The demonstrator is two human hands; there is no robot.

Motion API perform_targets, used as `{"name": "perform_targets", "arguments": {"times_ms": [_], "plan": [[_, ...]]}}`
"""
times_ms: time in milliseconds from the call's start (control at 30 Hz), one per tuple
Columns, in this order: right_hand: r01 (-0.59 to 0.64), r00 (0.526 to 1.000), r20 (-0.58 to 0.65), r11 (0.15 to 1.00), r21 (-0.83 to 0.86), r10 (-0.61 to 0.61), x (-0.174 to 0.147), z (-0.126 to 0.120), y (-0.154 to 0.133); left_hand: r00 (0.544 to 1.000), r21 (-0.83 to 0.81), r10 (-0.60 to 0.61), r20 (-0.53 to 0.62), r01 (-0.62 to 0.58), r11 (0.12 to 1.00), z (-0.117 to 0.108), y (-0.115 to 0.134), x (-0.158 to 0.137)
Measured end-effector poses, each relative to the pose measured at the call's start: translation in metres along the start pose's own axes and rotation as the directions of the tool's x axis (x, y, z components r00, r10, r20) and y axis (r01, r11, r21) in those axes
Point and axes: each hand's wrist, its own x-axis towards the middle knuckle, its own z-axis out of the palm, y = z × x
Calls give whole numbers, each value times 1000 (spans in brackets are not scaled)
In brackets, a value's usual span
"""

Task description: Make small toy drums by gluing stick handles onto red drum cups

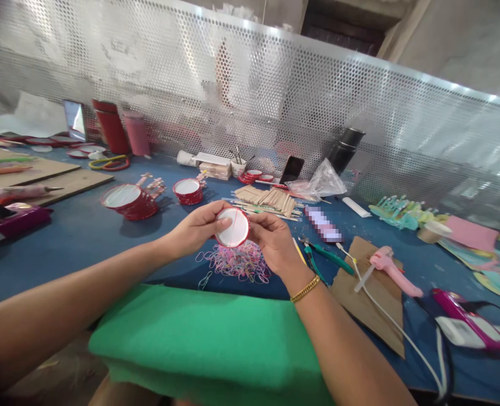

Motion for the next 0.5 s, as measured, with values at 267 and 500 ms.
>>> {"name": "perform_targets", "arguments": {"times_ms": [267, 500], "plan": [[159, 971, -14, 687, -709, -240, 1, -21, -22, 997, 139, -1, -83, 13, 990, -4, -6, 3], [190, 977, 165, 196, -962, -138, 1, -33, -21, 985, 223, -33, -167, 70, 972, -10, -18, 6]]}}
